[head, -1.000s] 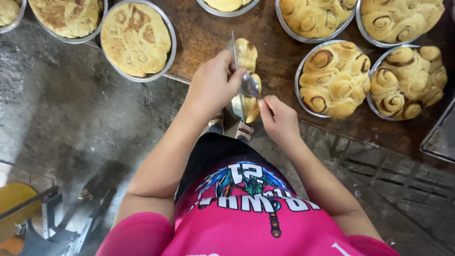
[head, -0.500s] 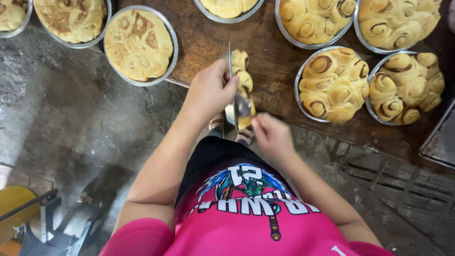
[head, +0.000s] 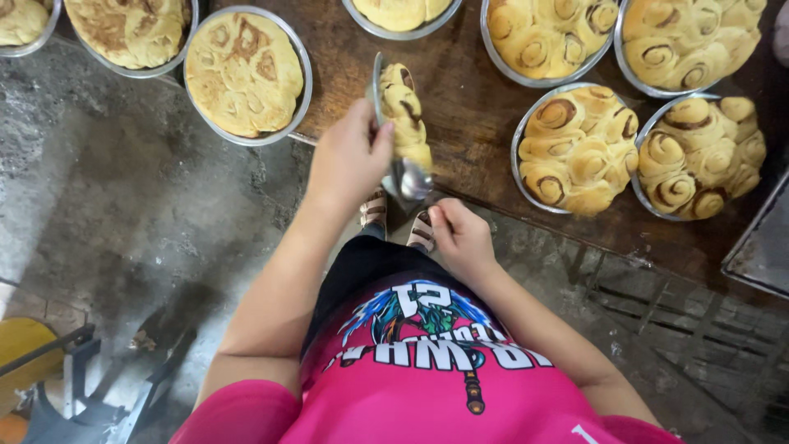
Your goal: The person removes round loaves of bread from metal tins using a spoon to pry them loose, and then places the bread onto the table.
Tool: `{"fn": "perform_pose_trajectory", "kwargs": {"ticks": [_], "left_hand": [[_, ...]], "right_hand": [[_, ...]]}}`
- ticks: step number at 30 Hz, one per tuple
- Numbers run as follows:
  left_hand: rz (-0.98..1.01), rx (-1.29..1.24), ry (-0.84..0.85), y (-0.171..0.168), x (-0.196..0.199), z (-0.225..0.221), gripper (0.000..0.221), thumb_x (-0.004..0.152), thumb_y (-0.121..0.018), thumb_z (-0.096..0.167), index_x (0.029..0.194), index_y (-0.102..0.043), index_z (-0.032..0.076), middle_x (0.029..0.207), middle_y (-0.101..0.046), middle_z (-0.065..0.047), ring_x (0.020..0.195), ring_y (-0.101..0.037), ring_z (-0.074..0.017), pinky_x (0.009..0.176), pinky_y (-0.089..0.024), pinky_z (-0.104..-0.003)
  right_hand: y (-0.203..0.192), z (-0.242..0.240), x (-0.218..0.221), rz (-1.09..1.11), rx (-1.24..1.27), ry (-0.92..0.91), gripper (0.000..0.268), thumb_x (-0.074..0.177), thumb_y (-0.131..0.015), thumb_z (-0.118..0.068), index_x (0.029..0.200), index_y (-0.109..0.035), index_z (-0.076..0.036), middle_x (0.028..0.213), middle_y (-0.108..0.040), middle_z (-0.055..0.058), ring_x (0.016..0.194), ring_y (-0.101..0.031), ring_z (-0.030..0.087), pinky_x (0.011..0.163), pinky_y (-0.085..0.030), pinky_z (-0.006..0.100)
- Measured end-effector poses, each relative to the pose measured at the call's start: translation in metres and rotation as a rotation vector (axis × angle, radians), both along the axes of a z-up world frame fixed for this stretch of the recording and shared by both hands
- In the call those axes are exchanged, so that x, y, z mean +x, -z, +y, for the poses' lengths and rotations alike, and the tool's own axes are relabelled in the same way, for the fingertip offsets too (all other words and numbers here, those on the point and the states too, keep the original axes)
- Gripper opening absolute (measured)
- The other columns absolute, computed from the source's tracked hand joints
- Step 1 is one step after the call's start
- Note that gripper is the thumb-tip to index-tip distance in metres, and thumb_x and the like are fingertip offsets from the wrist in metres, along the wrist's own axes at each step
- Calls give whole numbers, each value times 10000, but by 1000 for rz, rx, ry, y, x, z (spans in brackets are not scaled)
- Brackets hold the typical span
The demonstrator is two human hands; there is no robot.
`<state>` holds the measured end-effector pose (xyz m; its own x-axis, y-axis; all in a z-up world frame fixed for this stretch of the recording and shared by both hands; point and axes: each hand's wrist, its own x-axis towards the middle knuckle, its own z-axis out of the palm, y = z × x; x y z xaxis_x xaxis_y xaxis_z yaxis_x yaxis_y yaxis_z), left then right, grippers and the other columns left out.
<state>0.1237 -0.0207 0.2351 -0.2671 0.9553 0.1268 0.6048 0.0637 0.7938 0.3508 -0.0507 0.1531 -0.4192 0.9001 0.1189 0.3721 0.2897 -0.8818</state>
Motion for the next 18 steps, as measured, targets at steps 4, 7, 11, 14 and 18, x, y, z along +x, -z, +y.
{"fn": "perform_pose_trajectory", "kwargs": {"ticks": [4,7,11,14,18], "left_hand": [[-113,-180,-57,5,-20,6,230,946,-665,248,977,-590,33,785,-695,-151,689,-731,-303,654,-552,-426],[-142,-238,-83,2,-28,7,273,957,-672,277,953,-576,21,785,-683,-149,681,-731,-281,656,-557,-415],[-164,-105,-35,0,-3,6,218,889,-667,262,994,-631,75,836,-745,-122,718,-755,-267,670,-583,-404],[-5,-87,81,1,31,1,229,932,-670,282,962,-602,66,843,-723,-178,754,-715,-377,684,-566,-479],[80,-112,172,3,61,3,230,949,-646,262,1022,-575,56,794,-702,-189,736,-694,-407,667,-547,-514]], "right_hand": [[30,28,3,-180,368,-27,141,1003,-696,-110,895,-631,-46,799,-584,127,720,-587,241,662,-501,382],[46,36,3,-42,300,-6,93,983,-691,-115,912,-660,-63,800,-597,87,707,-592,209,638,-487,380],[51,34,3,295,-96,110,350,911,-791,-231,1149,-611,-47,948,-577,37,837,-562,153,744,-480,361],[50,38,4,341,-186,91,677,892,-812,-285,1431,-499,-21,1316,-585,71,1223,-566,183,1051,-454,358],[59,57,18,331,-427,50,776,853,-797,-286,1501,-474,-9,1411,-607,122,1276,-598,214,1088,-485,339]]}}
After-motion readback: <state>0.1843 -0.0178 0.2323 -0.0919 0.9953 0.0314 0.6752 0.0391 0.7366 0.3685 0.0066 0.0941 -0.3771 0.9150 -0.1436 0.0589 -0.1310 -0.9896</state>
